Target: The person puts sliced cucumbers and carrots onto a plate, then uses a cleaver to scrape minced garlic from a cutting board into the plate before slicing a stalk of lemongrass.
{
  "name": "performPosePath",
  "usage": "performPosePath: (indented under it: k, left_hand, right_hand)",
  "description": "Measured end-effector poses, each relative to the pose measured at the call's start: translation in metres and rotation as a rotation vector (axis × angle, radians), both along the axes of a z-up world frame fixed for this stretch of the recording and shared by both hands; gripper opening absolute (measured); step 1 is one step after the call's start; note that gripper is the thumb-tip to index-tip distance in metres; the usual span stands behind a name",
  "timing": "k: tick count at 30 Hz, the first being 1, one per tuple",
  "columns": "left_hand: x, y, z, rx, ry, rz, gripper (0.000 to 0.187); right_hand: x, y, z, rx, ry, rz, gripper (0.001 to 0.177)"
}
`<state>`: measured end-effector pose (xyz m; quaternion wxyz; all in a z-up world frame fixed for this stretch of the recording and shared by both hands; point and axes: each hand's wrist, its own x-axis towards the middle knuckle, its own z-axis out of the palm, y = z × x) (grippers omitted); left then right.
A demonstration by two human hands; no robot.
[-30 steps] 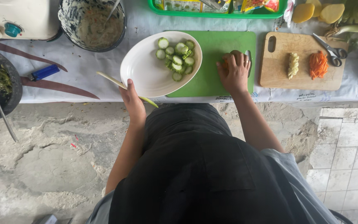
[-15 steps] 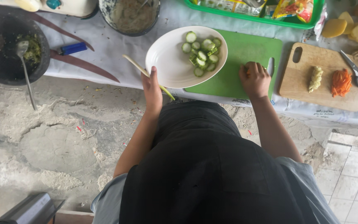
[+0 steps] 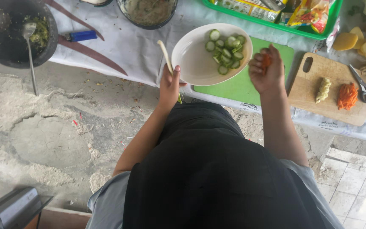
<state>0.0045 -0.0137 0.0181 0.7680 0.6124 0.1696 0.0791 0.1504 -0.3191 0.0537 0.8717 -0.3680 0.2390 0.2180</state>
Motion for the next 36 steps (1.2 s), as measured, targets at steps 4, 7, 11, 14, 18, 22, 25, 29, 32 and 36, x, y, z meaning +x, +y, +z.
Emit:
performPosePath:
  k: [4,7,11,14,18,22,25,29,32,36]
  left_hand:
    - [-0.001,-0.002,0.015,0.139,-0.052,0.109,0.053]
    - [0.0,0.002,0.019,0.164,-0.035,0.093,0.047]
    - [-0.003,0.005,0.015,0.143,-0.015,0.078,0.044]
    - [-0.004,0.005,0.012,0.124,0.018,0.065,0.043]
    - [-0.003,0.006,0.01,0.108,0.007,0.05,0.044]
    - [-0.003,0.005,0.004,0.12,0.058,0.023,0.049]
    - [-0.002,0.006,0.0,0.177,0.06,0.013,0.055]
    - [0.0,0.003,0.006,0.118,0.014,0.01,0.06]
    - [0.001,0.003,0.011,0.07,0.058,0.021,0.059]
    - [0.002,0.001,0.014,0.06,0.07,0.002,0.06]
  right_hand:
    - [-0.004,0.079,0.006,0.211,0.034,0.268,0.024]
    - [-0.007,0.136,-0.004,0.082,0.033,0.337,0.021]
    - [-0.022,0.16,-0.011,-0.073,0.057,0.426,0.032]
    - [-0.033,0.16,-0.008,-0.022,-0.029,0.491,0.044]
    - [-0.04,0.158,0.013,-0.16,-0.088,0.609,0.05]
    - [-0.045,0.127,0.053,-0.181,-0.321,0.637,0.051]
    - [-0.047,0.084,0.083,-0.656,-0.865,0.407,0.03]
    - [-0.049,0.014,0.105,-1.674,-1.091,0.392,0.033]
    - [-0.058,-0.02,0.084,-1.582,-0.783,0.615,0.05]
    - [-0.087,-0.03,0.031,-1.783,-0.843,0.685,0.068]
